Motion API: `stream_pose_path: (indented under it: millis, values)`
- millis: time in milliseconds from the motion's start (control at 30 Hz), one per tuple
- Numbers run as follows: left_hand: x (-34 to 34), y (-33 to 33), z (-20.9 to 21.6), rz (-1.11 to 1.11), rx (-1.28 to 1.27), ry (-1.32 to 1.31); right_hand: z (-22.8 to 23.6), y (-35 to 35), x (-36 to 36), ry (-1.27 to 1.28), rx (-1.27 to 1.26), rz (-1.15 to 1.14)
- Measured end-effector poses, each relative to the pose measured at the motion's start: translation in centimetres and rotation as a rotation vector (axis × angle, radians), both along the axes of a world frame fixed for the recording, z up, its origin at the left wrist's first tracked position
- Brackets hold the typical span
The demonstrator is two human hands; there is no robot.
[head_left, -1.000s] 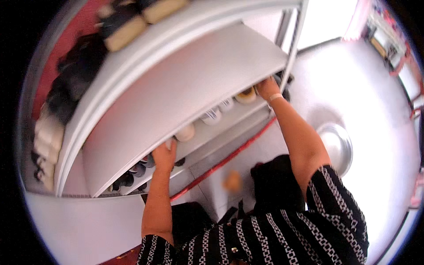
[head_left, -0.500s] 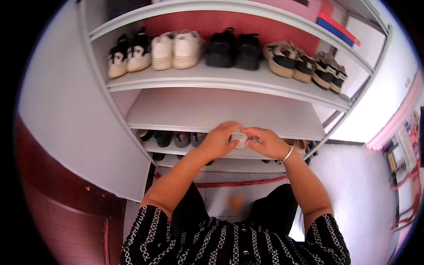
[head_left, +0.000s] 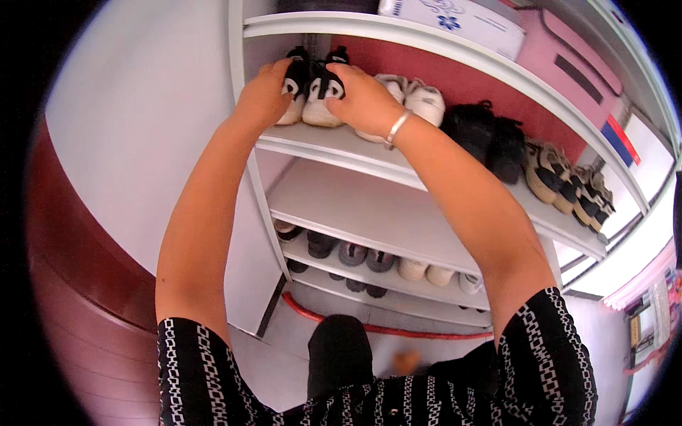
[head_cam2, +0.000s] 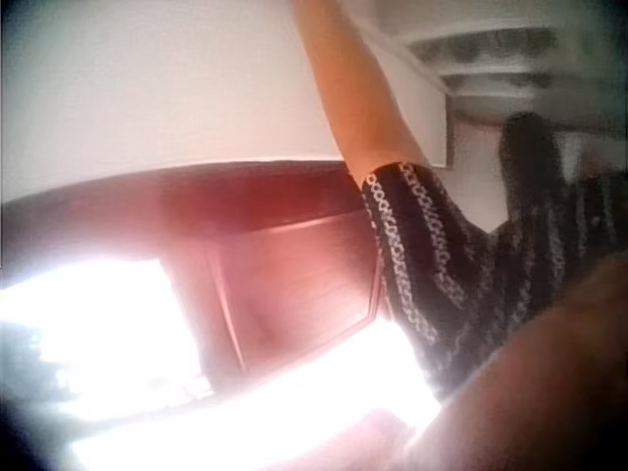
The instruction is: The person sits on the floor in front of a shoe rack and uses a cloth to wipe and clean several pairs of shoes. They handle multiple pairs, including sneakers and boots, wiping the exterior surfaces before placing them back on the shelves.
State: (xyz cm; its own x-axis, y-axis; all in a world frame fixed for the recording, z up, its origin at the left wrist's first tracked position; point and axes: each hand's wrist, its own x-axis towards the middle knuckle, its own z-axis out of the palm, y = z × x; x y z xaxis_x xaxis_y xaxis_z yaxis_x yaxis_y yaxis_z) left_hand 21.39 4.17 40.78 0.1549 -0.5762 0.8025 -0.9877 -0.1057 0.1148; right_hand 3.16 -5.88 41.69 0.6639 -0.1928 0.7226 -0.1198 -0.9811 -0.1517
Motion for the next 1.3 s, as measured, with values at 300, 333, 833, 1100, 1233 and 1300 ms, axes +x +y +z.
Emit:
stream_pose_path:
  millis: [300,333,833,1100,1233,1300]
  values:
    - [-0.6,-1.7,1.6,0.209,0.194,0.008,-0.7,-4.3,4.8,0.096,0.213,-0.107]
    - [-0.9,-0.8,1.4,0.188,0.147,-0.015,-0.6,-3.6,4.6,0.031,0.183,-0.059]
    - [-18.5,24.5,-7.4,-0.082,0.05,0.068,-7.2,17.0,-15.9,0.076,0.155,0.258]
    - [-19.5,24.1,-14.8,-0.09,0.17,0.216,-15.0,17.9,-15.7,0.148,0.3,0.233]
    - [-15.4,17.0,-16.1,-0.095,0.177,0.296,-16.8,12.8,-11.5,0.163,0.346,0.125]
    - [-12.4,13.5,-16.7,-0.079,0.189,0.309,-18.0,9.9,-8.6,0.138,0.363,0.076]
